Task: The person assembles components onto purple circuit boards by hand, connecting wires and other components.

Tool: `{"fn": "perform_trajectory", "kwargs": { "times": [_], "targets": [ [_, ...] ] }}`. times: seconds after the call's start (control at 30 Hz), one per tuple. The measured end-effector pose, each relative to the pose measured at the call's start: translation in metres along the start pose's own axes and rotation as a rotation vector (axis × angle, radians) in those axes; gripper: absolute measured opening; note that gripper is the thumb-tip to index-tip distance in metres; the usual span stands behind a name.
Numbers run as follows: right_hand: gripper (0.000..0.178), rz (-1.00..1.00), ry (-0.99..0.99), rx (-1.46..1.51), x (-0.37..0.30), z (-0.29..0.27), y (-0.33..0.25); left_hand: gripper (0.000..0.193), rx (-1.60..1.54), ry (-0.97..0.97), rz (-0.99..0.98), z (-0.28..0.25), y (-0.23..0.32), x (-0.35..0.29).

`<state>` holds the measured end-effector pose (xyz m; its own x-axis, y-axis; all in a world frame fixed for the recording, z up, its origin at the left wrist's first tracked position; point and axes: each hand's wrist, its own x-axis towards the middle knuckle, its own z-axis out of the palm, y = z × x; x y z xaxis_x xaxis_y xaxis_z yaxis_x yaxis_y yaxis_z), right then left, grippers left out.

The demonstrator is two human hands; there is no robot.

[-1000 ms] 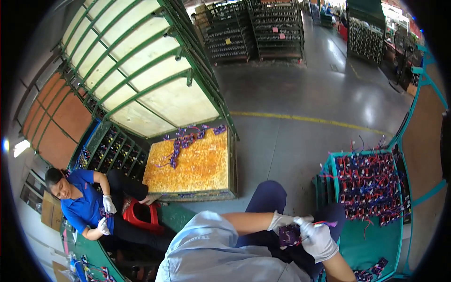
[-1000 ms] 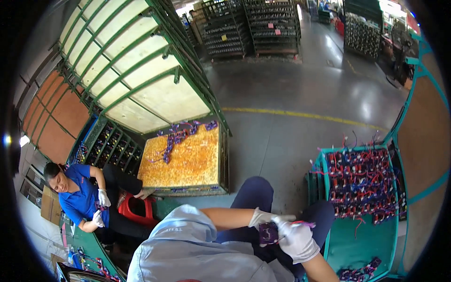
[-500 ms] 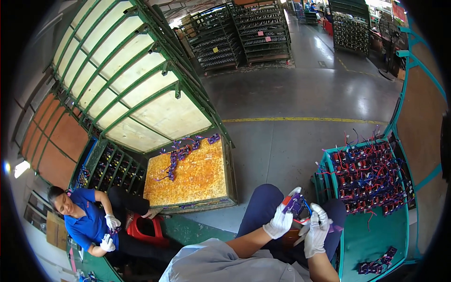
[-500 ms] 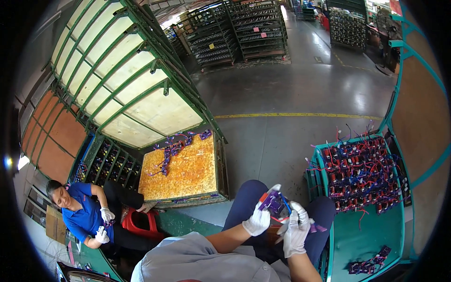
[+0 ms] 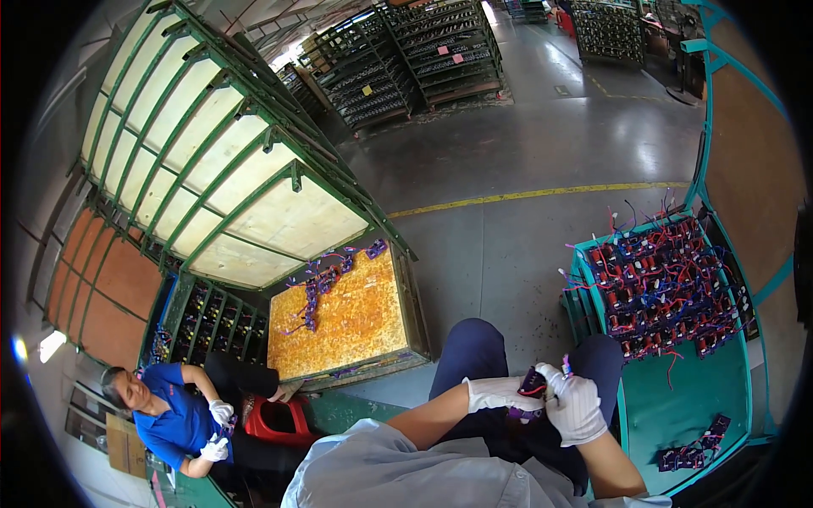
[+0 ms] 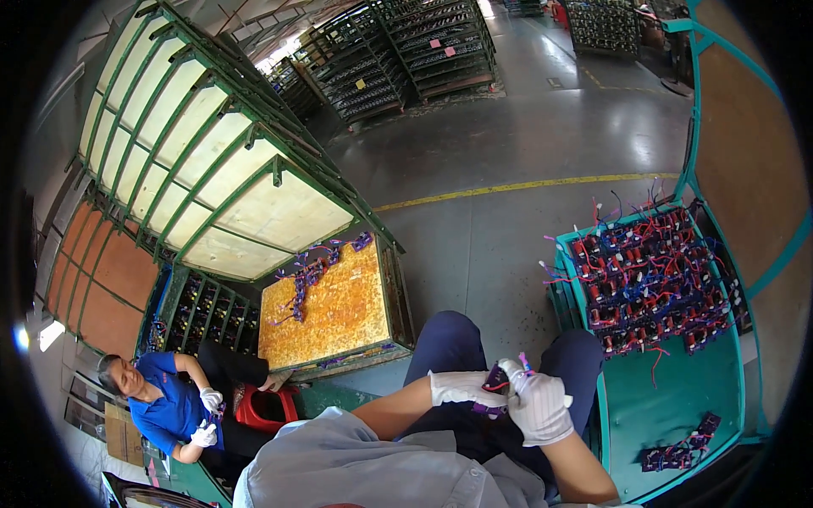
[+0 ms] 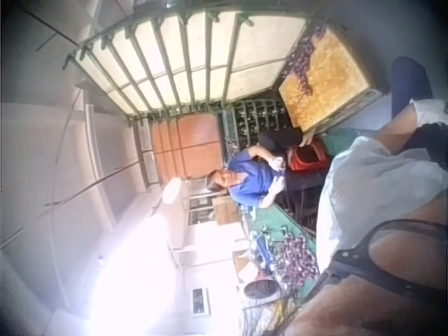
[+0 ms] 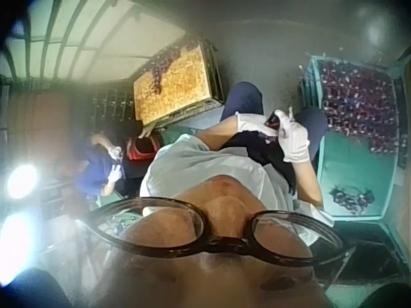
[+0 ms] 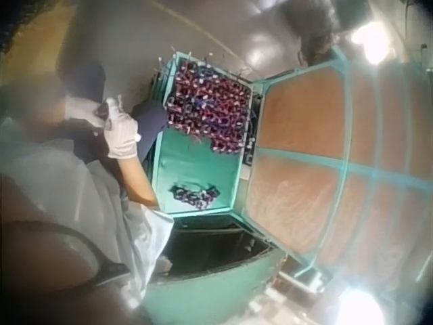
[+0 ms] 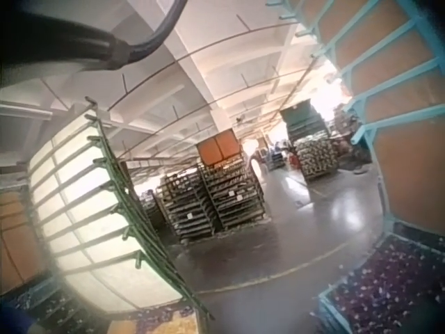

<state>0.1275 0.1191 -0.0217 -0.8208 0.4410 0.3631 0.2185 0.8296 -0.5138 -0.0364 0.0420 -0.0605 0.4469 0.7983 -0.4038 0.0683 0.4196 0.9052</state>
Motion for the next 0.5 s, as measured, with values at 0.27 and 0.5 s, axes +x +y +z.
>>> {"fn": "perform_trajectory", "kwargs": {
  "times": [0.27,0.5],
  "targets": [
    [0.036,0.086,0.151,0.162,-0.011,0.030,-0.004,0.052,-0.291,0.493,0.194,0.017,-0.027,0.016],
    [0.037,-0.018,-0.072,0.200,-0.008,-0.003,-0.013,0.046,-0.360,0.278,-0.016,0.004,-0.043,0.031]
  ]
}}
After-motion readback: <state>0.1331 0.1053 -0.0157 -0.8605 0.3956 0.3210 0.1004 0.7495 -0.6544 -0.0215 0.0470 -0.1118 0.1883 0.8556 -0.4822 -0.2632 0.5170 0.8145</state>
